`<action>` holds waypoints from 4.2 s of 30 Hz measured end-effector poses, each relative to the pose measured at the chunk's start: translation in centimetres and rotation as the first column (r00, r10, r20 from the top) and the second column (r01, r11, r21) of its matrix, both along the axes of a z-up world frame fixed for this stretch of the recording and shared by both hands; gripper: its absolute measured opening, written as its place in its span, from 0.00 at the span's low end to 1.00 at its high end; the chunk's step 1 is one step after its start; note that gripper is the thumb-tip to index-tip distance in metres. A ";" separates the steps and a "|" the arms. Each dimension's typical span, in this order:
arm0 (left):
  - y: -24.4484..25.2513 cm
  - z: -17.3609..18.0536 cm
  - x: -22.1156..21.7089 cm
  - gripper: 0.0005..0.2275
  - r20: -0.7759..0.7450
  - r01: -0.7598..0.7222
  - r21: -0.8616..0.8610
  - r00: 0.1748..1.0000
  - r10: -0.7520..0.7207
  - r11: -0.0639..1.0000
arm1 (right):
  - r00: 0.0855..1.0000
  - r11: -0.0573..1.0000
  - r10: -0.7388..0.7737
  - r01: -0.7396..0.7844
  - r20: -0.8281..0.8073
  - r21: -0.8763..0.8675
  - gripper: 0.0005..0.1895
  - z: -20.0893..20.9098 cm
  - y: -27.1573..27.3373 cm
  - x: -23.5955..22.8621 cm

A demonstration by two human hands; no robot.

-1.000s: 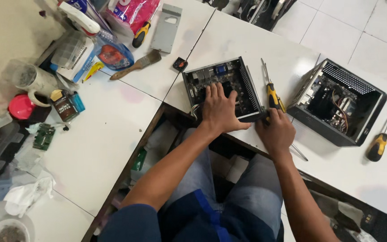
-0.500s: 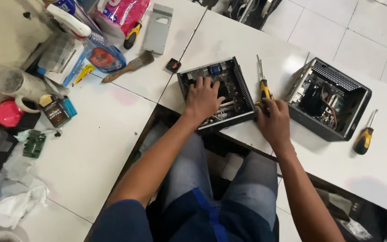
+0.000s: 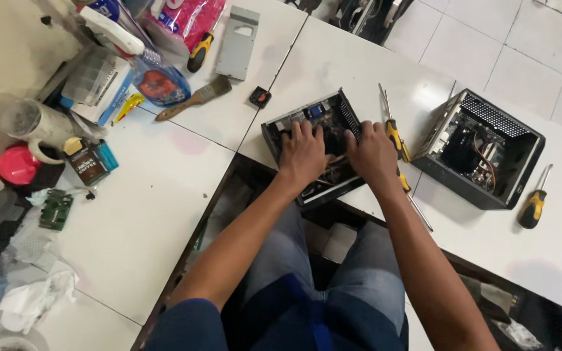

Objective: The person uses a screwdriver to remove screws from a computer case, opens the case, and manipulates internal components and wires. They continue to adjust parts inside the case and handle the screwdriver throughout the process.

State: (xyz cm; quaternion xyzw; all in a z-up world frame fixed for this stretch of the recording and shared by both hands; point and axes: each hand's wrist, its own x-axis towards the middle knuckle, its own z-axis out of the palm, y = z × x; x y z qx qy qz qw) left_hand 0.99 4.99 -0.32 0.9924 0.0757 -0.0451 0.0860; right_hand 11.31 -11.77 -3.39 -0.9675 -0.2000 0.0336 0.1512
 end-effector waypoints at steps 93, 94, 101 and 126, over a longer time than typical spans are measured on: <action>0.4 0.3 0.1 0.24 0.400 -0.100 -0.145 0.904 0.151 0.984 | 0.854 0.882 0.462 -0.414 0.239 -0.226 0.08 3.0 3.6 3.9; -0.1 0.2 0.4 0.30 0.383 -0.185 -0.062 0.903 0.194 0.981 | 0.847 0.873 0.480 -0.436 0.227 -0.220 0.08 3.3 3.5 3.8; 0.2 -0.5 3.1 0.39 0.264 -0.288 -0.365 0.880 0.395 0.885 | 0.839 0.872 0.486 -0.484 0.244 -0.074 0.10 1.6 2.1 4.2; 1.2 -0.8 4.2 0.24 0.544 -0.202 -0.464 0.703 0.457 0.862 | 0.876 0.884 0.377 -0.437 0.300 0.165 0.08 2.6 2.0 3.5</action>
